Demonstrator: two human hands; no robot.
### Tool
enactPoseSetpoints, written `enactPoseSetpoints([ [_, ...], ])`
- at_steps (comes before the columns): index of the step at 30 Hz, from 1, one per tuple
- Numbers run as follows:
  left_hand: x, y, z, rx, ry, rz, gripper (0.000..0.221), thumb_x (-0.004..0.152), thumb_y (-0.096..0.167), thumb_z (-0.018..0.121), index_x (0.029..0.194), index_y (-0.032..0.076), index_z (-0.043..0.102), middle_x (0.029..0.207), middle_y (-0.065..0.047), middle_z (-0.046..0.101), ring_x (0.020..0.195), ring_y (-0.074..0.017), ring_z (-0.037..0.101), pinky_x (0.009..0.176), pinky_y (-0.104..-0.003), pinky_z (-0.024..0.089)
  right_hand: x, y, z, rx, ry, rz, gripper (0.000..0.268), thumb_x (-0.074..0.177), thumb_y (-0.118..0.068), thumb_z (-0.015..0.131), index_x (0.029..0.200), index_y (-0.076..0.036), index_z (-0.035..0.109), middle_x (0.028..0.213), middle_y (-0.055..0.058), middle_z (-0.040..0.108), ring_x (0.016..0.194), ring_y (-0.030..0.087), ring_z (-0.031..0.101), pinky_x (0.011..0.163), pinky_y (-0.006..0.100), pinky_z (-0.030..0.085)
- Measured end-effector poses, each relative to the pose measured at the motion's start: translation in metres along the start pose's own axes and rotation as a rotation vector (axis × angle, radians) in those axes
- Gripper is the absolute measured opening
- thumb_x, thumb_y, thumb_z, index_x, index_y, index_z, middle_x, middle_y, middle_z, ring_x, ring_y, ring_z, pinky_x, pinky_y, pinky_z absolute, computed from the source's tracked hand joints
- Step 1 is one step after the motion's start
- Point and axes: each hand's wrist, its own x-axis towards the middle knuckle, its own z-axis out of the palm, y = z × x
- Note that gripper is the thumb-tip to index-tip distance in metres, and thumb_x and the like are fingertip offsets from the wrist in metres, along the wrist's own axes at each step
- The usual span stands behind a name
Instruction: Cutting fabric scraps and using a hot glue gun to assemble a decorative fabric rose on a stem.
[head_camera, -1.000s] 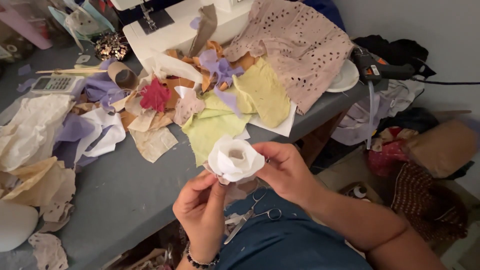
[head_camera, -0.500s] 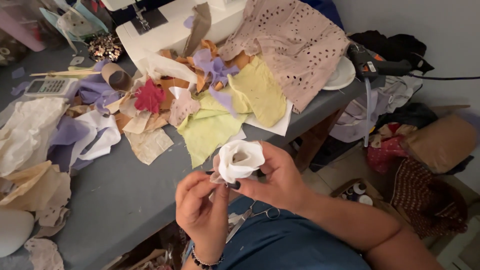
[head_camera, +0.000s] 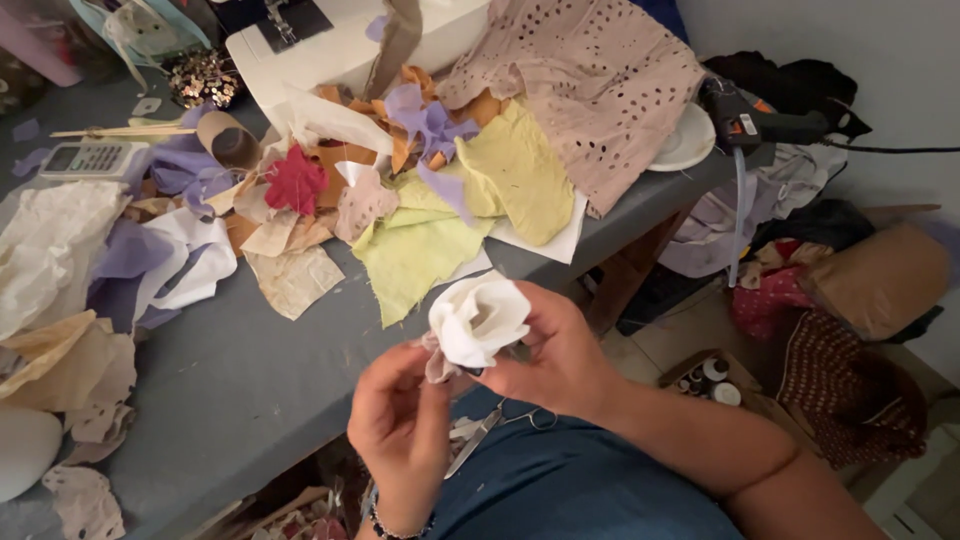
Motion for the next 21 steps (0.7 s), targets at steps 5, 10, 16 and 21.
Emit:
enactPoseSetpoints([
  [5, 0.005, 0.016, 0.004, 0.195, 0.036, 0.12, 0.017, 0.096, -0.003, 0.066, 0.111, 0.002, 0.071, 0.113, -0.017, 0.071, 0.113, -0.0316, 0.075, 0.105, -0.039, 0.061, -0.003, 0.011, -0.004, 0.116, 0.036, 0.04, 0.043, 0.083, -0.006, 0.073, 0.123, 0.002, 0.064, 0.115, 0.011, 0.075, 0.109, 0.019, 0.072, 0.094, 0.033, 0.06],
  [10, 0.002, 0.02, 0.005, 0.132, 0.153, 0.016, 0.013, 0.095, 0.0, 0.068, 0.108, -0.001, 0.067, 0.103, -0.014, 0.073, 0.109, -0.0249, 0.074, 0.105, -0.038, 0.062, -0.005, 0.014, -0.001, 0.283, -0.013, 0.105, 0.044, 0.084, 0.004, 0.068, 0.128, 0.004, 0.062, 0.117, 0.017, 0.075, 0.113, 0.026, 0.072, 0.099, 0.036, 0.059],
  [16, 0.0, 0.01, -0.001, 0.249, 0.008, 0.115, 0.034, 0.09, -0.01, 0.069, 0.12, 0.005, 0.071, 0.122, -0.013, 0.075, 0.115, -0.0228, 0.074, 0.108, -0.034, 0.062, -0.005, 0.013, -0.002, 0.359, -0.1, 0.04, 0.046, 0.095, -0.008, 0.071, 0.135, 0.006, 0.055, 0.122, 0.021, 0.071, 0.109, 0.026, 0.072, 0.098, 0.037, 0.06],
  [21, 0.002, 0.015, 0.005, 0.147, -0.062, 0.058, 0.028, 0.095, -0.003, 0.068, 0.123, 0.001, 0.07, 0.126, -0.021, 0.072, 0.115, -0.0261, 0.073, 0.101, -0.036, 0.059, -0.008, 0.017, -0.002, 0.284, -0.023, 0.113, 0.045, 0.089, -0.009, 0.075, 0.13, 0.002, 0.059, 0.117, 0.012, 0.073, 0.108, 0.02, 0.071, 0.092, 0.035, 0.062],
])
